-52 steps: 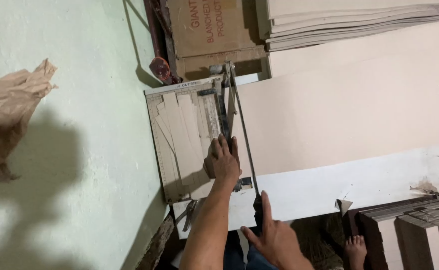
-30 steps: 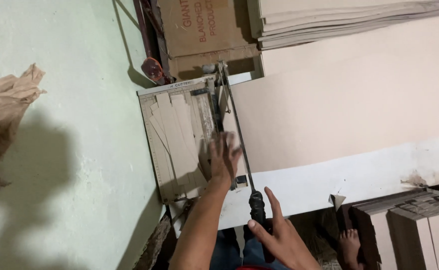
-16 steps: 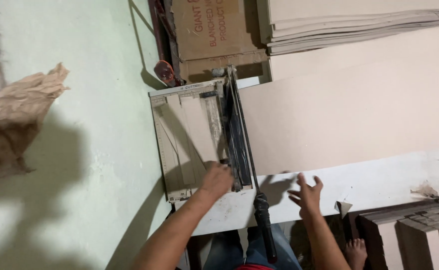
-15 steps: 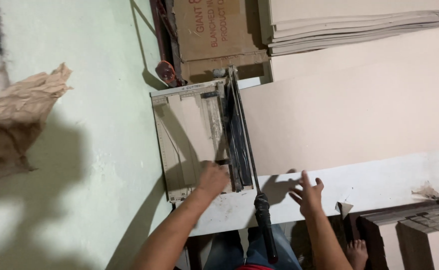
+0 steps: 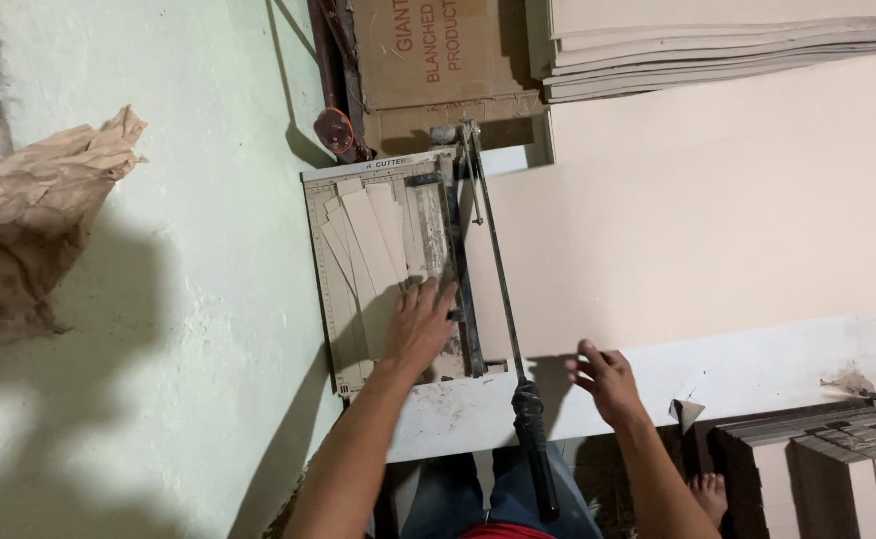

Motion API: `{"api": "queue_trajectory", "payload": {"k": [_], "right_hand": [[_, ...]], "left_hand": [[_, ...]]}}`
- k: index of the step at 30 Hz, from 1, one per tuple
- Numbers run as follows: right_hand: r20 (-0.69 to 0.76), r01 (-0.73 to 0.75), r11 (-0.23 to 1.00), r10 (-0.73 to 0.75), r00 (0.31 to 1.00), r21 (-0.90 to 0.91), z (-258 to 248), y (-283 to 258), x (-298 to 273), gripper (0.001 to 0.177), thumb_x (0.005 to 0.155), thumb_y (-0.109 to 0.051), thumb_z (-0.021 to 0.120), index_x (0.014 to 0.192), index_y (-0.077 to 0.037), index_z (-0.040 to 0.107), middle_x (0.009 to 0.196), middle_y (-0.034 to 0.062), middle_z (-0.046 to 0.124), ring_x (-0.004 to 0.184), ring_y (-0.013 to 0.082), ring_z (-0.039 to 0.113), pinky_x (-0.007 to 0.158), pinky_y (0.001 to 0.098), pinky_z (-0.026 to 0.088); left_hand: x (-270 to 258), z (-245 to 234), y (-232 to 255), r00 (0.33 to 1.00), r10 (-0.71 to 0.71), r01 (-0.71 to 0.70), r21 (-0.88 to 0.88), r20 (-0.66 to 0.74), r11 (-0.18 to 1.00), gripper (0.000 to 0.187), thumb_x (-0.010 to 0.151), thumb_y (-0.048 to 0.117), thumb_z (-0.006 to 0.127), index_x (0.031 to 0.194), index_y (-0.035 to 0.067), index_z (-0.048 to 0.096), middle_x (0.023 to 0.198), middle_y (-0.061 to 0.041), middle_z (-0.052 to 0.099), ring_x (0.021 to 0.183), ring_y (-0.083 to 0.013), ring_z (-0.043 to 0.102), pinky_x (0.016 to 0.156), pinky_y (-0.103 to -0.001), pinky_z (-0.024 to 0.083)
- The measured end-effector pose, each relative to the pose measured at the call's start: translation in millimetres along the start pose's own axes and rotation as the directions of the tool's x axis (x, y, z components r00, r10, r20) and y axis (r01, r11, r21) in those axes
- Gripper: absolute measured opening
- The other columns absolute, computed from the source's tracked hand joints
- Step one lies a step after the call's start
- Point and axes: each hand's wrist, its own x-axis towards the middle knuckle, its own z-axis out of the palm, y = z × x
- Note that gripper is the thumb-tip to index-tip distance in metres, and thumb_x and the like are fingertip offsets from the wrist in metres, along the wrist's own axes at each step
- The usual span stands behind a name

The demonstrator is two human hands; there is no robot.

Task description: The person uses a manual paper cutter to trim large sheets of beige paper. They align the paper against the guide, pull down the cutting arm to slice the sheet, and then remove the cut piece. This process is repeated multiple times.

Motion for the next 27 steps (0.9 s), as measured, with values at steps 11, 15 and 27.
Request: {"api": "queue_trajectory", "payload": {"k": [11, 15, 27], "right_hand": [[0.017, 0.005, 0.995, -0.004, 1.0, -0.099, 20.4, -18.8, 11.3, 0.042, 0.102, -0.035, 0.071, 0.112, 0.005, 0.065, 0.106, 0.0165, 0.069, 0.1, 0.0313, 0.071, 0.094, 0.0551, 0.056], [0.038, 0.02, 0.993, -0.016, 0.999, -0.121, 14.7, -14.2, 16.1, 0.04, 0.103, -0.035, 0.07, 0.107, 0.004, 0.069, 0.102, 0.0176, 0.073, 0.097, 0.0306, 0.072, 0.093, 0.0552, 0.057], [0.06, 0.099, 0.968, -0.087, 0.994, -0.231, 20.5, -14.2, 10.0, 0.038, 0.106, -0.032, 0.066, 0.11, 0.006, 0.071, 0.096, 0.017, 0.074, 0.093, 0.0293, 0.072, 0.088, 0.0536, 0.058]], "left_hand": [[53.8, 13.3, 47.8, 0.96, -0.214, 0.236, -0.11, 0.182, 0.966, 0.106, 0.091, 0.044, 0.072, 0.166, 0.017, 0.003, 0.166, -0.031, 0.004, 0.154, -0.0501, 0.0, 0.122, -0.066, 0.013], [53.1, 8.2, 46.7, 0.948, -0.229, 0.263, -0.14, 0.222, 0.955, 0.103, 0.093, 0.04, 0.07, 0.166, 0.017, 0.002, 0.167, -0.031, 0.002, 0.155, -0.0489, -0.001, 0.121, -0.066, 0.018], [48.7, 15.4, 44.7, 0.942, -0.221, 0.246, -0.071, 0.254, 0.967, 0.105, 0.092, 0.04, 0.071, 0.166, 0.021, 0.0, 0.168, -0.029, -0.007, 0.156, -0.0476, -0.007, 0.121, -0.066, 0.018]]}}
